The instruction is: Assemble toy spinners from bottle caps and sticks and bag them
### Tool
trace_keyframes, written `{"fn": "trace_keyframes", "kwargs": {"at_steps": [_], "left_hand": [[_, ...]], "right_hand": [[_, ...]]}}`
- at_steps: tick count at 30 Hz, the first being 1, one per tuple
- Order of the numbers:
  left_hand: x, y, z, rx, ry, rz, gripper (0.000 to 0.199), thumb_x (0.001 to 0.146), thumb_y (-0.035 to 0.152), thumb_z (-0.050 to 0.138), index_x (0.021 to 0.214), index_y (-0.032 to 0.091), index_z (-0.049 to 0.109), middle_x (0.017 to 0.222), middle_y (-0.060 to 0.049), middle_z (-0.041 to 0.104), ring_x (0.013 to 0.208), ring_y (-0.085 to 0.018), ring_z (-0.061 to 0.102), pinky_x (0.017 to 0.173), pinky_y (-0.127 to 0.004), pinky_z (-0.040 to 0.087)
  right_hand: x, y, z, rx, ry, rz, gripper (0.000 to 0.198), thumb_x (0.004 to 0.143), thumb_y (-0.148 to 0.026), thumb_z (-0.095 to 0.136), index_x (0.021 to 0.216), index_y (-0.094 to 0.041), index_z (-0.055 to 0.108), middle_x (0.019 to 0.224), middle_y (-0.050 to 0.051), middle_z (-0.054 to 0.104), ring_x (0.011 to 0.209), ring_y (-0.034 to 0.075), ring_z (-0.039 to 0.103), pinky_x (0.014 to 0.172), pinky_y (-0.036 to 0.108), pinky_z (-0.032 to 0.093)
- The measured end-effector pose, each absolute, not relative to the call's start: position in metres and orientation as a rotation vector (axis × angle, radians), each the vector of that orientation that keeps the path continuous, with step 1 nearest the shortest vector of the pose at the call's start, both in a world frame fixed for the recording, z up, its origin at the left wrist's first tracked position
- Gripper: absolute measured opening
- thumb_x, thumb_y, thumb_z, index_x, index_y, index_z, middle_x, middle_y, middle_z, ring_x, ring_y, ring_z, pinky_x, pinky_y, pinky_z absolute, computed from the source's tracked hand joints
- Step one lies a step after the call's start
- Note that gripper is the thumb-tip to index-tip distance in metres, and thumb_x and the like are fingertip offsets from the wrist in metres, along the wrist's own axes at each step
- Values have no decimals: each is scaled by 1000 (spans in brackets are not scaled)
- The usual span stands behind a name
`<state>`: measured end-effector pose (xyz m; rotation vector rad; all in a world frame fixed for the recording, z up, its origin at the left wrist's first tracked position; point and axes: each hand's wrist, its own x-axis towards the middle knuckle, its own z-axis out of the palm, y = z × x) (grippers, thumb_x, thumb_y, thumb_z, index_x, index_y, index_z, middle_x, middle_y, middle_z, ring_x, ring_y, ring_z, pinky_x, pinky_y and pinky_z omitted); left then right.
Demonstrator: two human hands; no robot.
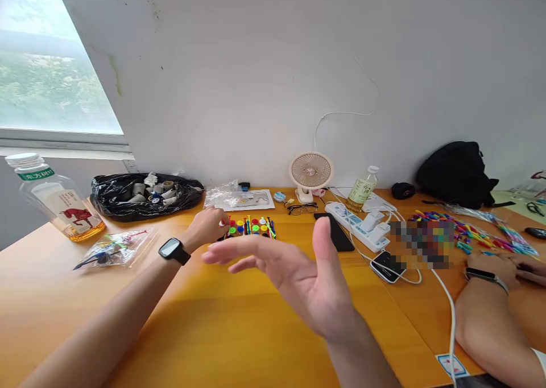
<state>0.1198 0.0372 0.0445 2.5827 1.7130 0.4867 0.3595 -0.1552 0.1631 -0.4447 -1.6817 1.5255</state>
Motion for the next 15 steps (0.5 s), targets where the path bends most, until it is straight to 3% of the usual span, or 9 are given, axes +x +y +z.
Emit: {"fn": "trace_keyframes", "kwargs": {"at_steps": [6, 11, 15], "left_hand": [[119, 40, 40, 2593, 1694, 460, 21, 89, 20, 60, 90, 19, 81, 91, -13, 76, 103, -30, 67, 80, -34, 52], [108, 41, 51, 2590, 1622, 487, 20, 91, 23, 57, 91, 18, 76, 101, -13, 77, 104, -30, 68, 85, -35, 51], [87, 46, 71, 2488, 1604, 535, 18, 91, 29, 57, 93, 19, 72, 99, -10, 78, 91, -26, 71, 75, -31, 50]], "right_hand": [[370, -112, 121, -568, -1556, 1532, 110, 98, -76, -13, 127, -19, 76, 117, 15, 73, 108, 28, 63, 97, 44, 46], [379, -96, 96, -808, -1619, 1472, 103, 99, -79, -6, 122, -22, 77, 112, 13, 74, 104, 27, 64, 96, 43, 46], [378, -89, 87, -999, -1724, 1308, 87, 103, -78, 10, 118, -22, 77, 110, 11, 74, 102, 27, 65, 95, 43, 48]]}}
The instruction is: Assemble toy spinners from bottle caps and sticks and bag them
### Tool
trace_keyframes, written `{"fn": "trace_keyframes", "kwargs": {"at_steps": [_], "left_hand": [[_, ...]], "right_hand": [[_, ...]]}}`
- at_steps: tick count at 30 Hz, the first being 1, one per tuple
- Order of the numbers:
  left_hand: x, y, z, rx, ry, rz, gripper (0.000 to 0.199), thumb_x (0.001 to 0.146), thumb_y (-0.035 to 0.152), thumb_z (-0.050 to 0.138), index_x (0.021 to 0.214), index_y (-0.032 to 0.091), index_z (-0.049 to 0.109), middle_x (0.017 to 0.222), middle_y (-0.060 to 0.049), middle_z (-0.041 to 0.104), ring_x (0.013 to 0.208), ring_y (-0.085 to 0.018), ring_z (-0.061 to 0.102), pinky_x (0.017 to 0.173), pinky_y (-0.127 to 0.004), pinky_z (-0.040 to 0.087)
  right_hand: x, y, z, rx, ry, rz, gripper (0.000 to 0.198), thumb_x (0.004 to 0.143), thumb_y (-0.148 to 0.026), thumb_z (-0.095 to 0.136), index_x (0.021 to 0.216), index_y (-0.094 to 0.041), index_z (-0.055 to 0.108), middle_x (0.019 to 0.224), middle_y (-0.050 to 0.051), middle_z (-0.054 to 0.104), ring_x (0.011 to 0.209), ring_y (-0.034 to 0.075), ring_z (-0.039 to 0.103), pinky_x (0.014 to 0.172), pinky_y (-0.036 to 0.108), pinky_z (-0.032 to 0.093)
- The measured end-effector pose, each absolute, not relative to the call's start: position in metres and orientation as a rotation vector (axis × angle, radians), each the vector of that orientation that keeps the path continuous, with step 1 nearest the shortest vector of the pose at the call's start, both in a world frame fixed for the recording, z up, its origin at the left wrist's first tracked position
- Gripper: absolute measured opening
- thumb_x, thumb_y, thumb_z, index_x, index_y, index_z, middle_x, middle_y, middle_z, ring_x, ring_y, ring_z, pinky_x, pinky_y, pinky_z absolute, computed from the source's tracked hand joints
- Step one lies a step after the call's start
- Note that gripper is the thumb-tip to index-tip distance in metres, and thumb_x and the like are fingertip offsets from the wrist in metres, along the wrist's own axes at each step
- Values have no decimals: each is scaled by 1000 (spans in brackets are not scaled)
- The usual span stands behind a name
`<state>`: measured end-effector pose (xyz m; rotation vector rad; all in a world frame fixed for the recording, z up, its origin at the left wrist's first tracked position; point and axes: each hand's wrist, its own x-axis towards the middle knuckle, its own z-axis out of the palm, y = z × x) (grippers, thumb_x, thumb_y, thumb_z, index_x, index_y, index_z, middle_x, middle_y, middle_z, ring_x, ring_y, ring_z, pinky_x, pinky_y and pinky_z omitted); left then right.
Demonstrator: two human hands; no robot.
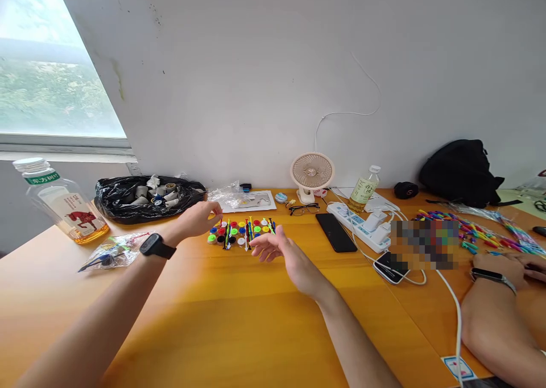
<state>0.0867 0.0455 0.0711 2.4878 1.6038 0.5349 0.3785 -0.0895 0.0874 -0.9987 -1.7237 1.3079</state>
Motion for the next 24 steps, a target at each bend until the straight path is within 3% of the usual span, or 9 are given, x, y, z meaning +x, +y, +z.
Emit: {"fn": "trace_keyframes", "kwargs": {"at_steps": [3, 6, 11, 14, 18, 24], "left_hand": [[64, 50, 82, 2390, 1557, 556, 20, 90, 34, 56, 89, 19, 68, 91, -7, 78, 80, -21, 71, 68, -28, 50], [40, 56, 82, 2187, 1492, 495, 17, 80, 36, 63, 80, 20, 67, 83, -5, 78, 77, -21, 72, 62, -27, 50], [18, 61, 66, 1989, 1489, 333, 25, 66, 39, 73, 79, 18, 65, 72, -6, 77, 68, -24, 74, 58, -28, 52], [20, 61, 58, 1897, 1439, 260, 30, 63, 40, 76, 78, 19, 62, 67, -4, 75, 64, -24, 74, 58, -29, 55], [28, 59, 55, 1855, 1367, 261, 37, 64, 46, 80, 81, 20, 61, 75, -4, 77, 67, -21, 75, 63, -29, 59], [24, 61, 58, 1892, 1355, 328, 45, 76, 54, 73, 99, 17, 65, 91, -9, 78, 70, -23, 77, 62, -30, 59]], "right_hand": [[377, -88, 86, -1093, -1898, 1146, 63, 107, -69, 33, 119, -25, 77, 109, 9, 75, 102, 26, 66, 93, 40, 49], [373, -82, 89, -1146, -2138, 1013, 42, 105, -58, 52, 117, -27, 77, 107, 6, 76, 96, 24, 67, 82, 35, 50], [355, -42, 90, -1200, -2338, 809, 26, 103, -35, 56, 110, -21, 77, 97, 6, 76, 84, 21, 67, 72, 30, 48], [345, -3, 83, -1229, -2351, 616, 22, 100, -21, 56, 106, -18, 77, 105, 9, 76, 94, 22, 69, 81, 31, 50], [336, 48, 74, -1313, -2283, 375, 22, 101, -19, 55, 108, -17, 76, 115, 11, 74, 107, 23, 68, 94, 33, 51], [324, 93, 56, -1435, -2266, 283, 26, 95, -10, 57, 109, -17, 78, 139, 16, 63, 134, 31, 56, 114, 43, 43]]}}
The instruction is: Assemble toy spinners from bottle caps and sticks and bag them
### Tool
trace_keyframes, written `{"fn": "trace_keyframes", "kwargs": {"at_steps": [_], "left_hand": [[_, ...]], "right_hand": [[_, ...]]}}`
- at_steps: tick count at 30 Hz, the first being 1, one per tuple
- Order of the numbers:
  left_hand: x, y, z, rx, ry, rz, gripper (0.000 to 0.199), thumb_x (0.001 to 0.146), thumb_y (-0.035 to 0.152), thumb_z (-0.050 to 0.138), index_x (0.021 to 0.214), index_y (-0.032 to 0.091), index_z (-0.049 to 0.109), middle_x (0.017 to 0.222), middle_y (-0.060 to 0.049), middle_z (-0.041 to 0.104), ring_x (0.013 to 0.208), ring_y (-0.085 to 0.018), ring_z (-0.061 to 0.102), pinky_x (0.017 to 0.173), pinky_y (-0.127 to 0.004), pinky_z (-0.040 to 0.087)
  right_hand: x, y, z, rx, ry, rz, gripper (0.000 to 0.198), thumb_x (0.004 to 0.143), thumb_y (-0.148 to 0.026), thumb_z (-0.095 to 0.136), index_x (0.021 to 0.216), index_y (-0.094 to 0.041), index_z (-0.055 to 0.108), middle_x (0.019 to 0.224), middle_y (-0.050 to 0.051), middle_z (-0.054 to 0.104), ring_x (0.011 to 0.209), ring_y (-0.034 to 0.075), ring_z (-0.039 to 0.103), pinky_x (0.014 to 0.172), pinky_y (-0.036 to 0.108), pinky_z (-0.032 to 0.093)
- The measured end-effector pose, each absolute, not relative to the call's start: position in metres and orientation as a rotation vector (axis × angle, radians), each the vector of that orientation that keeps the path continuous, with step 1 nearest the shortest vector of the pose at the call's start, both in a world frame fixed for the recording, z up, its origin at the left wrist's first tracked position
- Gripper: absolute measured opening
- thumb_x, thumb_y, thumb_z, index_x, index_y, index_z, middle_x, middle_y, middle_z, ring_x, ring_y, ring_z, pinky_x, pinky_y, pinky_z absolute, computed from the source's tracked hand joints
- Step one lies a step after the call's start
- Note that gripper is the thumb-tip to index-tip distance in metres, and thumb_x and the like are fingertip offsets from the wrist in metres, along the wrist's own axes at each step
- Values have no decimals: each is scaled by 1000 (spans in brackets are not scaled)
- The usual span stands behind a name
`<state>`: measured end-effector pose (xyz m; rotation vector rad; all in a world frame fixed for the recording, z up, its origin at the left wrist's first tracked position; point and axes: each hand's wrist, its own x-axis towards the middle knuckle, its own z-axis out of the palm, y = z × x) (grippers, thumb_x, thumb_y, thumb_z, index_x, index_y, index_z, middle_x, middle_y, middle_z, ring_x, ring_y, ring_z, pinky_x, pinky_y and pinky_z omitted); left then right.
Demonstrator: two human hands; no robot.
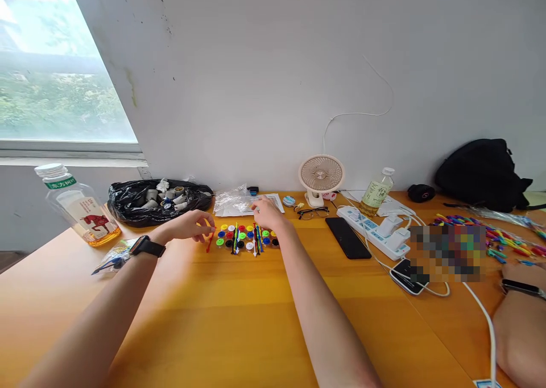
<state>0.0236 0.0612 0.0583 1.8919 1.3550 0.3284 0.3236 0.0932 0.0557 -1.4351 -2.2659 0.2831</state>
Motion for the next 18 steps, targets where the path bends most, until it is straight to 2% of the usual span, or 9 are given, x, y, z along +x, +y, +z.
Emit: {"fn": "trace_keyframes", "kwargs": {"at_steps": [4, 7, 11, 18], "left_hand": [[24, 61, 62, 2135, 1373, 395, 37, 85, 50, 66, 101, 17, 72, 89, -8, 77, 69, -20, 73, 63, -29, 54], [36, 59, 63, 2241, 1366, 460, 30, 86, 43, 66, 100, 19, 77, 89, -7, 76, 76, -20, 69, 68, -28, 50], [60, 53, 61, 2407, 1299, 420, 26, 89, 37, 65, 101, 21, 81, 81, -5, 75, 67, -17, 64, 62, -27, 45], [81, 47, 48, 2470, 1342, 412, 19, 84, 23, 65, 93, 20, 82, 91, -7, 79, 73, -19, 68, 67, -27, 48]], "right_hand": [[315, 104, 35, -1456, -2291, 258, 31, 90, -5, 59, 109, -17, 80, 152, 15, 56, 145, 33, 46, 120, 47, 39], [313, 108, 24, -1425, -2320, 243, 34, 88, -3, 59, 111, -16, 80, 147, 15, 62, 141, 32, 50, 119, 47, 40], [315, 109, 27, -1371, -2306, 204, 38, 92, -7, 58, 125, -15, 75, 142, 16, 66, 137, 31, 53, 118, 44, 41], [321, 108, 53, -1311, -2227, 133, 40, 99, -18, 58, 137, -12, 67, 142, 16, 64, 132, 28, 56, 117, 40, 41]]}}
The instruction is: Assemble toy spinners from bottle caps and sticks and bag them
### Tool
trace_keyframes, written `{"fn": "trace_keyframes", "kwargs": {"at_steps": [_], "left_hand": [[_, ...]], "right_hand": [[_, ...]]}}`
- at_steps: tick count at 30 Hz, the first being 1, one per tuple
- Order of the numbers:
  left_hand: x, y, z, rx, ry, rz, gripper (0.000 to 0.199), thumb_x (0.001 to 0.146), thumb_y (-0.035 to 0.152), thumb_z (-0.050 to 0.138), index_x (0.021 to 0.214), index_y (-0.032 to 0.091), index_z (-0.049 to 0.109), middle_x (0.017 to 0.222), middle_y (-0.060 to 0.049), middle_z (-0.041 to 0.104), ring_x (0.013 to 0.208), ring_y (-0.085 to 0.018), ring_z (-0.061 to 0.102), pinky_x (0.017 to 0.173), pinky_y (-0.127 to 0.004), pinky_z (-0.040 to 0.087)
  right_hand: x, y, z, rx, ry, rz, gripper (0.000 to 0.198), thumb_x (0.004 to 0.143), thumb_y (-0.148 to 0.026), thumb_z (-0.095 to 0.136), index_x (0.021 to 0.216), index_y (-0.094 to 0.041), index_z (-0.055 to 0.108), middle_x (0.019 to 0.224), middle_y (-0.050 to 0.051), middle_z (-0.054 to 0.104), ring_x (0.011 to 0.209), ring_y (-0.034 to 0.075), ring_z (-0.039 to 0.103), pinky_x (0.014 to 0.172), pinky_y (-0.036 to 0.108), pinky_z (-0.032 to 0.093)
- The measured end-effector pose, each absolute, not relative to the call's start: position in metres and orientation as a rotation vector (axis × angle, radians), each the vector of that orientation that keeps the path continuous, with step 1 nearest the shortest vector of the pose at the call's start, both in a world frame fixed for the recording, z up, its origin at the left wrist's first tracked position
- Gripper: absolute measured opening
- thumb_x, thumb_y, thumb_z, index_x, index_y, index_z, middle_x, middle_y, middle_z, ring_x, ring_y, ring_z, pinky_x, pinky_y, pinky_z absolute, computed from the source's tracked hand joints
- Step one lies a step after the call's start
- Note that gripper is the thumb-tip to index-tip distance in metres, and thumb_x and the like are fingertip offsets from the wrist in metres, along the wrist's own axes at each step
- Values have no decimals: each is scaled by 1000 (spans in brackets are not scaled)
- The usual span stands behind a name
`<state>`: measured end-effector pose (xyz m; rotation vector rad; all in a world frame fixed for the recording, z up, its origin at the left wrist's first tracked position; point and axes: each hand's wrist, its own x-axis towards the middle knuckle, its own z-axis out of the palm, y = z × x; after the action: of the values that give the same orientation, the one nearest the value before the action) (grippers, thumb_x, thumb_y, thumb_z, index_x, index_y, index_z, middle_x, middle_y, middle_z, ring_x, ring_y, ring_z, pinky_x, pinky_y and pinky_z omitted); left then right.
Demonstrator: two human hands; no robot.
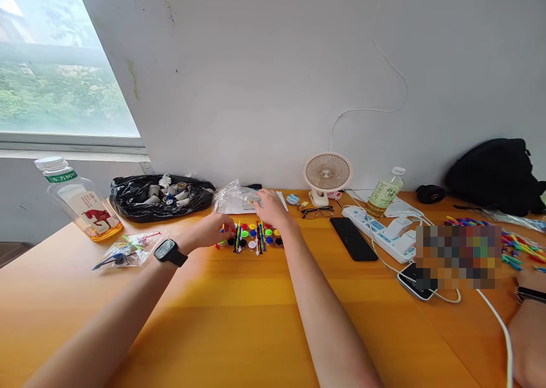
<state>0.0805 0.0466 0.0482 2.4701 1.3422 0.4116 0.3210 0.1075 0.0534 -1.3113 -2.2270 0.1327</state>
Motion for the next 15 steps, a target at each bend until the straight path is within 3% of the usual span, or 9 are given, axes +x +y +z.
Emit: {"fn": "trace_keyframes", "kwargs": {"at_steps": [7, 11, 15], "left_hand": [[75, 51, 47, 2490, 1387, 507, 16, 88, 27, 66, 94, 20, 79, 105, -9, 77, 88, -23, 70, 78, -31, 50], [73, 51, 44, 2463, 1383, 468, 17, 90, 34, 69, 88, 21, 80, 89, -6, 78, 77, -21, 68, 72, -30, 48], [73, 52, 41, 2448, 1363, 473, 18, 91, 34, 67, 85, 21, 79, 82, -5, 77, 72, -20, 67, 69, -29, 46]], "right_hand": [[342, 103, 54, -1403, -2222, 128, 48, 96, -18, 62, 143, -12, 63, 152, 19, 55, 141, 32, 49, 121, 46, 37], [352, 101, 51, -1486, -2232, 162, 35, 90, -14, 69, 125, -14, 75, 152, 21, 54, 146, 39, 44, 122, 54, 35], [344, 99, 57, -1435, -2250, 170, 25, 93, -14, 65, 114, -16, 79, 144, 18, 62, 140, 35, 50, 120, 49, 37]]}}
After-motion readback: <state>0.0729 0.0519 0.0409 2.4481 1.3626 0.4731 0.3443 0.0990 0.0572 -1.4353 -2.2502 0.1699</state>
